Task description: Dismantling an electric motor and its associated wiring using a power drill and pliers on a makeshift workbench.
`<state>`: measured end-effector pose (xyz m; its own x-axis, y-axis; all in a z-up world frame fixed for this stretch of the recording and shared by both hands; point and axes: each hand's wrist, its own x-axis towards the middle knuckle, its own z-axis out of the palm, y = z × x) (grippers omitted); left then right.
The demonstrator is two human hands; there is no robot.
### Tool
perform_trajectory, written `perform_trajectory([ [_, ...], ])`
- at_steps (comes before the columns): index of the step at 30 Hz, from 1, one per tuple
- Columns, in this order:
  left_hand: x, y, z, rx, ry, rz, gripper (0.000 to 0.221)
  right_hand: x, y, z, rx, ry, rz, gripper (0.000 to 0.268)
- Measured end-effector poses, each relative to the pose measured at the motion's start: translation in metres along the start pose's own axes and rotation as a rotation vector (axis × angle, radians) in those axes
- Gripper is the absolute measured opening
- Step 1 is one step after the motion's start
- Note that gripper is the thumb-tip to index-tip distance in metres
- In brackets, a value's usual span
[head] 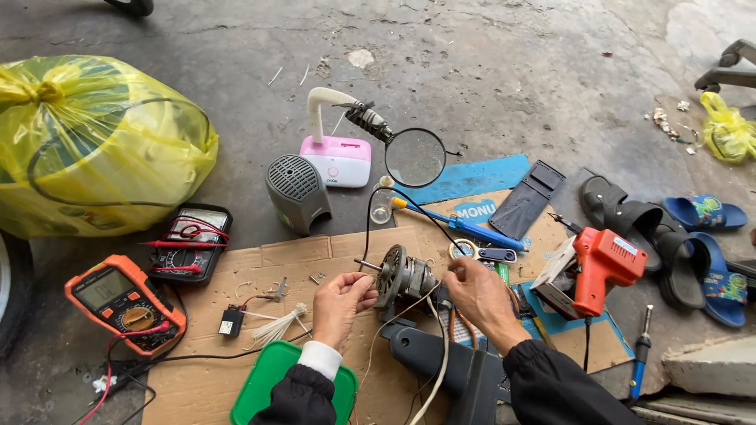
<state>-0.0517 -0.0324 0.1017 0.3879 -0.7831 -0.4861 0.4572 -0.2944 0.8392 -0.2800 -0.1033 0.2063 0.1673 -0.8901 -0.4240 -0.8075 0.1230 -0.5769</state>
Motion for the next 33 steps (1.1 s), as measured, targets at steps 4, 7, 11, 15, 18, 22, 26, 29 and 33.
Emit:
perform_trajectory([
  [4,-0.028,0.010,0.008,-0.416,-0.022,-0.208,0.022,-0.025,-0.045,0.022,0.326,-0.079,-0.144,0.019],
  [7,-0.044,0.014,0.011,-0.470,-0.030,-0.235,0.023,-0.029,-0.062,0.048,0.621,-0.149,-0.036,0.016],
  [11,-0.042,0.000,0.011,-0.571,0.003,-0.186,0.024,-0.031,-0.073,0.072,0.767,-0.102,0.057,0.019],
  [15,-0.054,0.008,0.016,-0.704,0.020,-0.210,0.017,-0.031,-0.077,0.096,0.886,0.003,0.031,0.010],
  [18,-0.029,-0.030,0.027,-0.786,-0.019,-0.158,0.015,-0.023,-0.084,0.098,0.808,0.042,0.033,0.013],
  [22,-0.004,-0.056,0.022,-0.732,0.081,-0.222,0.016,-0.005,-0.111,0.090,0.437,0.009,0.122,0.031],
  [26,0.014,-0.057,0.001,-0.427,0.228,-0.170,0.027,0.032,-0.123,0.091,0.117,0.021,0.034,0.034],
  [29,0.031,-0.062,-0.004,-0.325,0.200,-0.148,0.031,0.077,-0.113,0.099,-0.163,0.017,0.118,0.030],
  [33,0.041,-0.071,-0.002,-0.323,0.109,-0.048,0.043,0.130,-0.083,0.117,-0.485,-0.012,0.175,0.024],
])
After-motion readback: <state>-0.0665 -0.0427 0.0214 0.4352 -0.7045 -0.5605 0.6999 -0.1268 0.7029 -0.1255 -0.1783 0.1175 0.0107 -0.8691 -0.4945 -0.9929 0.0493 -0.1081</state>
